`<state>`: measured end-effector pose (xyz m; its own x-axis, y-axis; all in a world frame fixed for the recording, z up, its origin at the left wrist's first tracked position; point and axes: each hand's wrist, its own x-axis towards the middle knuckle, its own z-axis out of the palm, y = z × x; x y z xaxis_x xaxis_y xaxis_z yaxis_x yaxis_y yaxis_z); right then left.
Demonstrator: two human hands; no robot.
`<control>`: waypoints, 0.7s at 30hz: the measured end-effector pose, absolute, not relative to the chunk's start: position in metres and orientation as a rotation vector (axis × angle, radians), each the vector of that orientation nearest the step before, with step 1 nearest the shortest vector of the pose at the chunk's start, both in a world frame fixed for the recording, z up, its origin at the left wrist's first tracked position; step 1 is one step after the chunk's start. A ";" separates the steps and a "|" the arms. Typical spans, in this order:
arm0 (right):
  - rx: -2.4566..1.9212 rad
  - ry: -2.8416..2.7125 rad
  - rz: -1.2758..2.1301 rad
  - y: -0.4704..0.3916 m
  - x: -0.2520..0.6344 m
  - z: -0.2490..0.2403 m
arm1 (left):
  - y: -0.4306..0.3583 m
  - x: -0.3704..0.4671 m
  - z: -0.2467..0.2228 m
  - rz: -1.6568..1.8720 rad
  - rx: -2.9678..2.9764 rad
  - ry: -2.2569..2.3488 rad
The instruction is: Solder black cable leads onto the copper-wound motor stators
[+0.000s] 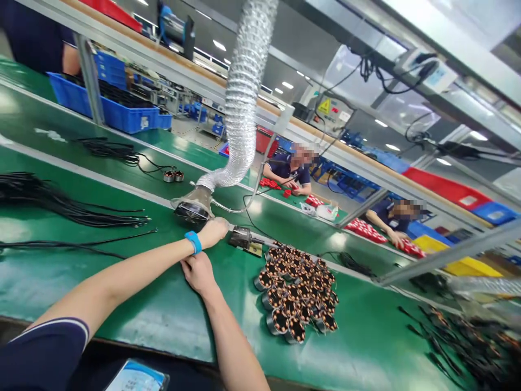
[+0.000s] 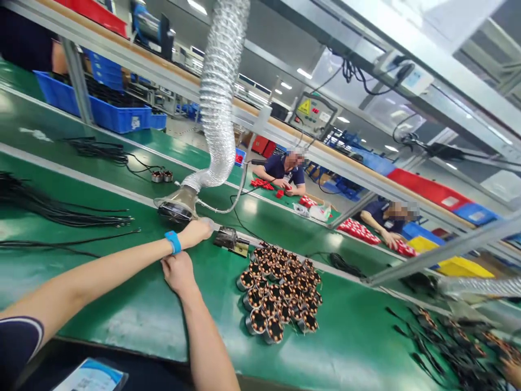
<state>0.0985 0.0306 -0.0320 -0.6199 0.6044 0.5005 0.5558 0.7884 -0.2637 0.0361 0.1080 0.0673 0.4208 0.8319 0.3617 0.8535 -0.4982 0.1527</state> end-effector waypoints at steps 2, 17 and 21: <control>-0.872 -2.360 0.115 0.029 0.099 -0.032 | 0.097 0.031 0.064 -0.687 -2.606 -1.530; -0.960 -1.919 0.231 0.109 0.094 0.052 | 0.091 -0.091 0.047 -1.866 -1.911 -1.988; -0.952 -1.843 0.147 0.121 0.093 0.045 | 0.085 -0.083 0.045 -1.883 -1.880 -1.992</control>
<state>0.0928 0.1206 0.0446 -0.1755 0.6648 0.7262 0.5416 0.6811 -0.4927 -0.0827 0.0854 0.0453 -0.3489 0.7748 0.5272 0.5697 -0.2713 0.7758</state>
